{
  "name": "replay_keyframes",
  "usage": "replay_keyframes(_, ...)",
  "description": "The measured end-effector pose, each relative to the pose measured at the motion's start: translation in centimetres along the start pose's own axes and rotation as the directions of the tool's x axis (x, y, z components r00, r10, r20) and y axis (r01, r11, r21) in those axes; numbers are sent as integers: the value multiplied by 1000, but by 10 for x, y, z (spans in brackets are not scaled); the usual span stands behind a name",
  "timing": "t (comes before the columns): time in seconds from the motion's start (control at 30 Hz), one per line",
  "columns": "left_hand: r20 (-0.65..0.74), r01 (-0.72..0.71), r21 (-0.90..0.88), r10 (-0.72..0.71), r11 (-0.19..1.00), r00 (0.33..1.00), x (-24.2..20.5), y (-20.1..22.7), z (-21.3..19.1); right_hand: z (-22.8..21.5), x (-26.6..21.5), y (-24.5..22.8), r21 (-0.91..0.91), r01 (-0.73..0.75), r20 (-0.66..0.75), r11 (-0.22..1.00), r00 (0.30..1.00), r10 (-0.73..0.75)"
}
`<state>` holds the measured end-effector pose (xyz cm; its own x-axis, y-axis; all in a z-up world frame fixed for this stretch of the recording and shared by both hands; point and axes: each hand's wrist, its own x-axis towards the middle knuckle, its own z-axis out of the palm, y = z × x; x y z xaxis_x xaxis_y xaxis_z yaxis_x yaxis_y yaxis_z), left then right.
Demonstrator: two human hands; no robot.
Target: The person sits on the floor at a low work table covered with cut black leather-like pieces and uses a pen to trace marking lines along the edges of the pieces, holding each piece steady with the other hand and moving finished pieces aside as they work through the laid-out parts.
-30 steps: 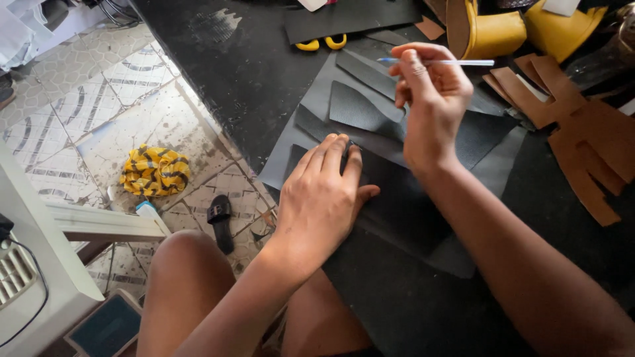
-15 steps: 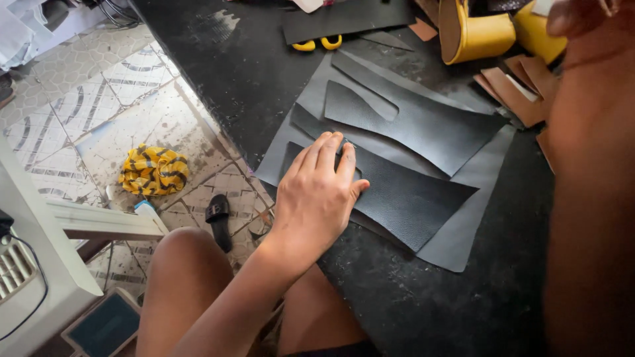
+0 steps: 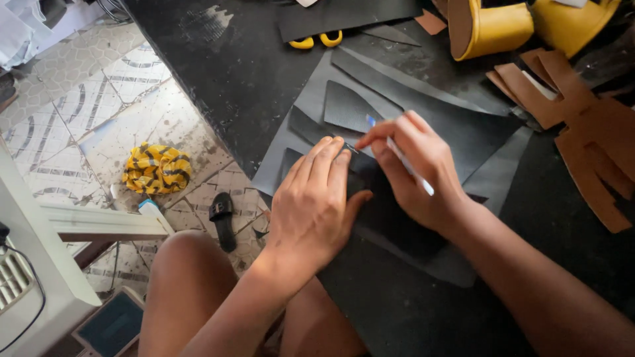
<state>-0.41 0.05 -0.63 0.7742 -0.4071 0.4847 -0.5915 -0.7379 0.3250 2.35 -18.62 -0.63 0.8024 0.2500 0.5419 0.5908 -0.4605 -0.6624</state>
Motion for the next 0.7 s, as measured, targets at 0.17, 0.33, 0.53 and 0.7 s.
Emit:
replay_keyframes(0.17, 13, 16, -19, -16, 1000, 1000, 1, -1, 1, 5, 0, 6, -140, 133, 63, 981, 990, -125)
replay_keyframes(0.33, 8, 37, -34, -37, 999, 999, 0, -1, 2, 5, -2, 6, -279, 195, 88, 940, 980, -177)
replay_keyframes(0.53, 15, 48, -35, -48, 998, 999, 0, -2, 2, 6, -3, 4, -373, 259, 93, 891, 966, -242)
replay_keyframes(0.7, 27, 46, -29, -45, 999, 999, 1, -1, 1, 6, -6, 7, -383, 288, 155, 878, 957, -247)
